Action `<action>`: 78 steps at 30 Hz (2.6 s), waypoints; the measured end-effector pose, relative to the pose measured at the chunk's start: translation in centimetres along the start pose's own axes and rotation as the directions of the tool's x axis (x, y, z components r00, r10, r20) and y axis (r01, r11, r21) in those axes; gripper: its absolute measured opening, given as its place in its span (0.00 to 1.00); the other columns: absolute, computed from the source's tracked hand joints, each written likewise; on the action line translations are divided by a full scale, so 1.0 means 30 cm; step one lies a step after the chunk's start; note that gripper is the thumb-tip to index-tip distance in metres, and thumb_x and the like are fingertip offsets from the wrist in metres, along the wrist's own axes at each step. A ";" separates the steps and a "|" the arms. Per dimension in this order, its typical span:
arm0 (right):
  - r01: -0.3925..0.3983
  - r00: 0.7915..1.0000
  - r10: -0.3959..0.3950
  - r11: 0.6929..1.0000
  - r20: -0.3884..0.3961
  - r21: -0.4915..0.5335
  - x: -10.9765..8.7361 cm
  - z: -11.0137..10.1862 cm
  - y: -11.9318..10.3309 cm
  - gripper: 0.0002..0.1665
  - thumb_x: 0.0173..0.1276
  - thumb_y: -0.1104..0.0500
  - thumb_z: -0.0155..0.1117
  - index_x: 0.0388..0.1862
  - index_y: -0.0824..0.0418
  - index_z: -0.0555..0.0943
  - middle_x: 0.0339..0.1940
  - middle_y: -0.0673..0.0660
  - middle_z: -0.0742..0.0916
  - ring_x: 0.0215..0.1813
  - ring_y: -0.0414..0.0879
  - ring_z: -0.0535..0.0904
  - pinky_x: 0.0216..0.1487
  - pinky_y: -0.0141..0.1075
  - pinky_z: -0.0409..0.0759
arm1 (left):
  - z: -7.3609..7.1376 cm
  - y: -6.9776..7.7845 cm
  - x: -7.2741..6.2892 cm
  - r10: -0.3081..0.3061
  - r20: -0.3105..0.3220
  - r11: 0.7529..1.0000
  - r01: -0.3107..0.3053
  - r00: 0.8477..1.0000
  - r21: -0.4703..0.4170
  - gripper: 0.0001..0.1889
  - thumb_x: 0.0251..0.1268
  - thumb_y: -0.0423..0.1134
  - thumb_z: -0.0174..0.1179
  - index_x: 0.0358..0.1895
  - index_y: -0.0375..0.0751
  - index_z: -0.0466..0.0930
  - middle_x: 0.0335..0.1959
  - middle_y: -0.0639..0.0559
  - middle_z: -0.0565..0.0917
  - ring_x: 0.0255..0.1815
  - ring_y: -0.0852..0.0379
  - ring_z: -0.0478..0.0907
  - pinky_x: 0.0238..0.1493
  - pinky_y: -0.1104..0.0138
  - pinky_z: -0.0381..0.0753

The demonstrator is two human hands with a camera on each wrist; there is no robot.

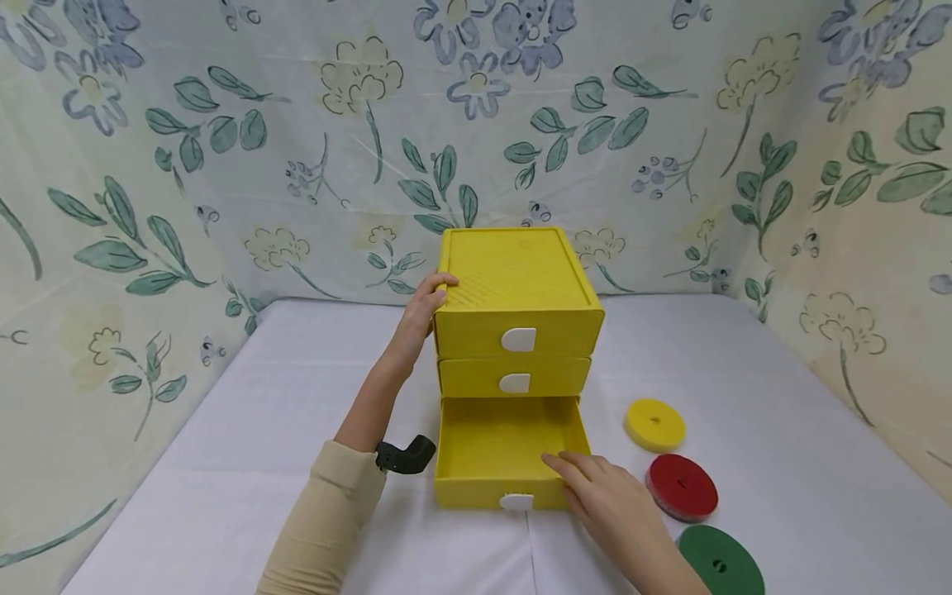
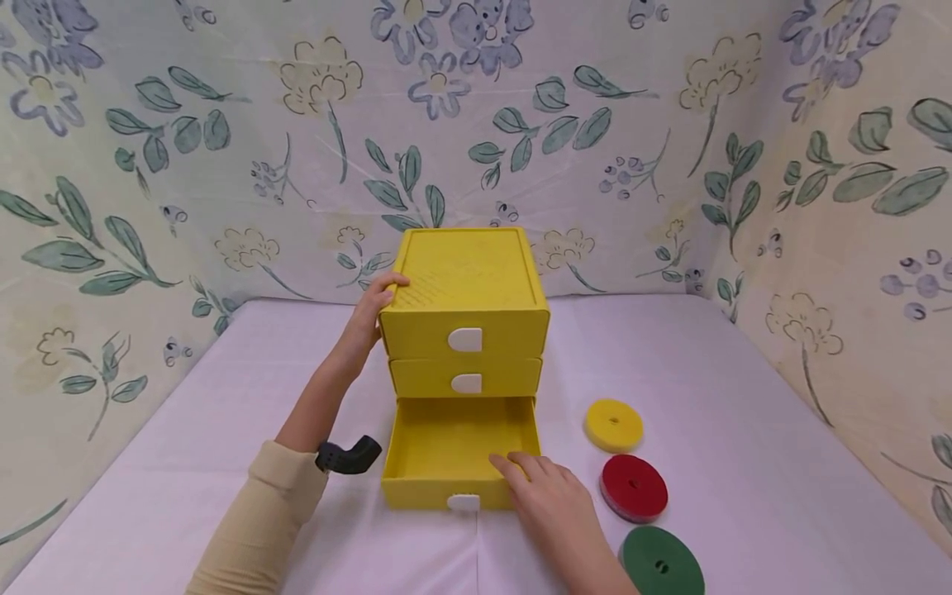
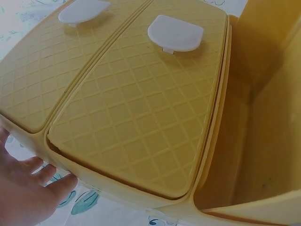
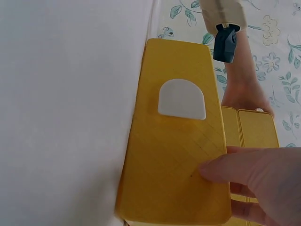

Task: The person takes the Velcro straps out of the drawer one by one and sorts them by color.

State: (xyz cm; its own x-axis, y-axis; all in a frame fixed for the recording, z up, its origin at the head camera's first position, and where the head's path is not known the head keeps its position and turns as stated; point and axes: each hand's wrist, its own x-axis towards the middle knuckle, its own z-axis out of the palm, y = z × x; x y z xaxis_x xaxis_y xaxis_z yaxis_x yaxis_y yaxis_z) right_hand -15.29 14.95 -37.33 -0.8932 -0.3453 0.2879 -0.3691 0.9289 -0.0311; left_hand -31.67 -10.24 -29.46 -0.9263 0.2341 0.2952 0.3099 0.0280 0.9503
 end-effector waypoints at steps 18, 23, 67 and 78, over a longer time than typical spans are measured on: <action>0.173 0.949 -0.200 0.976 -0.242 -0.129 0.135 0.049 0.071 0.15 0.44 0.54 0.74 0.33 0.47 0.80 0.27 0.43 0.78 0.30 0.37 0.71 0.28 0.26 0.72 | 0.005 -0.014 0.049 -0.006 -0.014 1.000 0.006 1.000 0.002 0.21 0.64 0.50 0.38 0.56 0.45 0.63 0.70 0.53 0.52 0.64 0.47 0.58 0.63 0.46 0.55; 0.195 0.927 -0.225 0.973 -0.299 -0.128 0.152 0.062 0.068 0.15 0.44 0.57 0.74 0.32 0.48 0.79 0.27 0.44 0.78 0.30 0.39 0.72 0.28 0.28 0.72 | -0.001 -0.011 0.040 0.001 -0.008 1.000 -0.001 1.000 0.001 0.20 0.64 0.49 0.38 0.56 0.45 0.63 0.70 0.53 0.52 0.64 0.47 0.57 0.64 0.45 0.54; 0.195 0.903 -0.271 0.950 -0.333 -0.246 0.259 0.126 0.030 0.13 0.46 0.65 0.72 0.32 0.56 0.80 0.31 0.51 0.80 0.33 0.45 0.74 0.33 0.33 0.77 | -0.025 0.003 -0.032 0.007 0.030 1.000 -0.007 1.000 0.008 0.20 0.65 0.48 0.38 0.56 0.44 0.64 0.72 0.55 0.49 0.67 0.48 0.54 0.64 0.44 0.52; 0.241 0.872 -0.322 0.938 -0.369 -0.251 0.278 0.141 0.035 0.11 0.45 0.68 0.71 0.26 0.58 0.80 0.25 0.52 0.79 0.26 0.44 0.74 0.26 0.33 0.75 | -0.024 0.003 -0.029 0.012 0.019 1.000 -0.012 1.000 0.004 0.20 0.63 0.49 0.38 0.55 0.46 0.64 0.72 0.55 0.49 0.68 0.48 0.53 0.64 0.42 0.51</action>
State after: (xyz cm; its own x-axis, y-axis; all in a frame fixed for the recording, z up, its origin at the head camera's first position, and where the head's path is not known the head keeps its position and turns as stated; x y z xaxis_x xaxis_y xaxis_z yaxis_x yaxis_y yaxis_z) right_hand -24.21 12.49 -39.00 -0.5648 -0.5509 0.6145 -0.4967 0.8215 0.2800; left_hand -30.98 -11.15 -29.56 -0.9183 0.2527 0.3049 0.3221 0.0290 0.9462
